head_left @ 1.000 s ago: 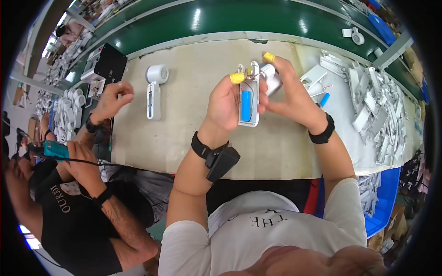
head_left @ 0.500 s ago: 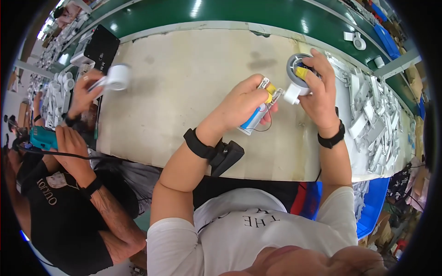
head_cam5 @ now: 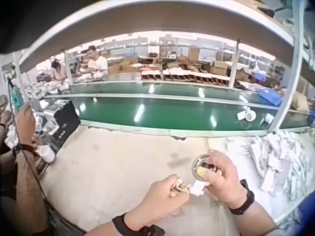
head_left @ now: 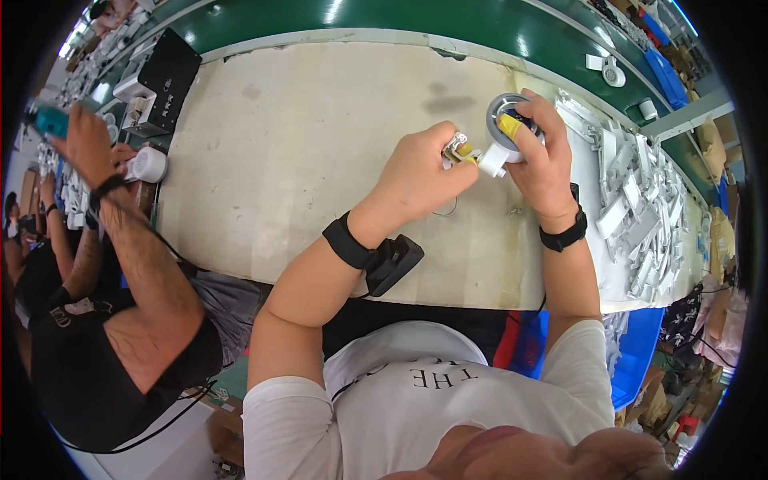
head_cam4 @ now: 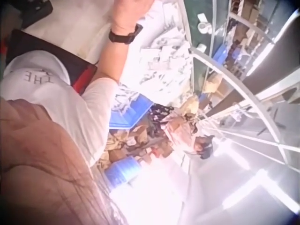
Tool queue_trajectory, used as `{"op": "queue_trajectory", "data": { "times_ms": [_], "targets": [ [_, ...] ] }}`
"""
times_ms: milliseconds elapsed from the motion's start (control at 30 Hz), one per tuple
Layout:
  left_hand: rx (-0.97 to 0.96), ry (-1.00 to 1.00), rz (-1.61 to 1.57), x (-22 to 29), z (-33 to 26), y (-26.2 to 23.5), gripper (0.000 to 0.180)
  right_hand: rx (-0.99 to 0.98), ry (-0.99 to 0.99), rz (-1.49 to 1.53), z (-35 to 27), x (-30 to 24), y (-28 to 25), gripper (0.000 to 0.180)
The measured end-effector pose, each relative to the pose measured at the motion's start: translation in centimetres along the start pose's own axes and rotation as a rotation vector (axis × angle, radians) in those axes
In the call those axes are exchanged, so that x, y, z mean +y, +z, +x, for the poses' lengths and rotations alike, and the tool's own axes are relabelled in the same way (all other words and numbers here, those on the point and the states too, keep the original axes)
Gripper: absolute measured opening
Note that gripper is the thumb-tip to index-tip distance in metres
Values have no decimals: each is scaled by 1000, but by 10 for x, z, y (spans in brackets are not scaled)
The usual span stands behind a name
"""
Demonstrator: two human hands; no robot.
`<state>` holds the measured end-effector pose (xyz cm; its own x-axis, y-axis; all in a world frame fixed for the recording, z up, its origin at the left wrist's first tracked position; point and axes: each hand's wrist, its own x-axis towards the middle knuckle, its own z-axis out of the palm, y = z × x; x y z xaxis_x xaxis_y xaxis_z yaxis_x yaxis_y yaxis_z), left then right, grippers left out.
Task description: The person assembles handheld fans by joining a fan head to a battery compartment and snapping on a handle cover. They repeat this process for several units, fitting the components together by hand before setting the completed fans aside.
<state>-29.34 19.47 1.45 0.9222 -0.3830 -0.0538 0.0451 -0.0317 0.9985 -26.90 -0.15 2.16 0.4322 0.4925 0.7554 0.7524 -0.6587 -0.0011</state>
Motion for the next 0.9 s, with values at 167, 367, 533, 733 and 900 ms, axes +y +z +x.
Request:
{"op": "queue_trajectory", "data": {
  "times_ms": [167,367,533,733,900],
  "targets": [
    [163,216,279,-1,6,-13,25,-239,521,599,1,-3,-18,65],
    [-59,150,327,-1,3,-7,25,-194,692,1152,7,-2,-32,64],
    [-97,69,502,7,0,6,27,-393,611,964,11,4,-46,49],
    [-88,178,500,6,-9,15,27,-375,593,976,7,6,-39,39],
    [-186,-79,40,11,-13,16,17,-296,589,998,1,4,-36,37]
  ]
}}
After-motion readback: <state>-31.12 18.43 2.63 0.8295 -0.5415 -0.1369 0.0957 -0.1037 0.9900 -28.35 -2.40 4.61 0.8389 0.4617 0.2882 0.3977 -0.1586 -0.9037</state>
